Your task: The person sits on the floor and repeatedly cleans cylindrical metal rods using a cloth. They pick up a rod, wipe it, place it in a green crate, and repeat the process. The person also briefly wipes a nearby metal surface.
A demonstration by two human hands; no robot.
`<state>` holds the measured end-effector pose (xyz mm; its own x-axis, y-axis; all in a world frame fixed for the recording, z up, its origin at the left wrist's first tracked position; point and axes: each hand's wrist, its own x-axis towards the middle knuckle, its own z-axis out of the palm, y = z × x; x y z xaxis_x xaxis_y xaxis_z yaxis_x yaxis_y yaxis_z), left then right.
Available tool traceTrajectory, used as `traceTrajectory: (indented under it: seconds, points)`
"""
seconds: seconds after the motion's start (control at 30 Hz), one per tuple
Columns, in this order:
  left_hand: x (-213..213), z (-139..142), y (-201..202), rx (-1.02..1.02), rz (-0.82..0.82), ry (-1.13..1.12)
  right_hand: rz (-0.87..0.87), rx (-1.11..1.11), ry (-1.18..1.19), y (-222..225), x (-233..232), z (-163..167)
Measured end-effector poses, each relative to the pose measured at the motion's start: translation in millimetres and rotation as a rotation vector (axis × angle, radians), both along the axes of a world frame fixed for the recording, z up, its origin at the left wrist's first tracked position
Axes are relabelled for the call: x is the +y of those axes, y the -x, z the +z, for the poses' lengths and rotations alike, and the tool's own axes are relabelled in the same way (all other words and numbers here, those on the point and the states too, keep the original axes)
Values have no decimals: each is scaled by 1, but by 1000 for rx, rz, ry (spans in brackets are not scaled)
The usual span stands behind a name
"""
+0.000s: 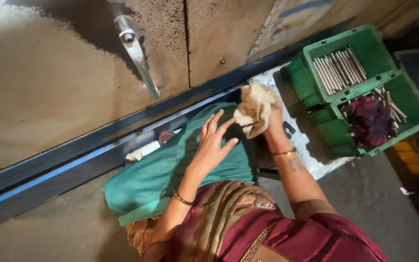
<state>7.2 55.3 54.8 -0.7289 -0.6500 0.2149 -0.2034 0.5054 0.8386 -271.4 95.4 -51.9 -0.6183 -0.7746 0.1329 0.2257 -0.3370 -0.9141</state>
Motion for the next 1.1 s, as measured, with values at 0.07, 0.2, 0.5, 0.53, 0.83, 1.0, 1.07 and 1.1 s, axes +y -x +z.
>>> traceTrajectory:
  seconds: [0.07, 0.2, 0.5, 0.53, 0.83, 1.0, 1.07, 1.1]
  points:
    - [0, 4, 1, 49, -19, -28, -151, 190, 57, 28, -5, 9]
    - [-3, 9, 0, 55, -4, -74, -455, 640, -108, 57, -10, 39]
    - [0, 19, 1, 42, -66, -95, -417, 1514, -688, 73, 7, 61]
    - [-1, 19, 1, 47, -67, -86, -444, 1411, -693, 80, 22, 63]
    - [5, 30, 11, 70, -163, -102, -865, 1428, -1624, 162, 162, 111]
    - [9, 37, 15, 51, -229, -128, -870, 896, -1313, 143, 185, 140]
    - [10, 32, 19, 52, -273, -126, -983, 799, -1014, 127, 178, 155]
    - [9, 28, 23, 113, -314, -167, -916, 894, -808, 118, 171, 163]
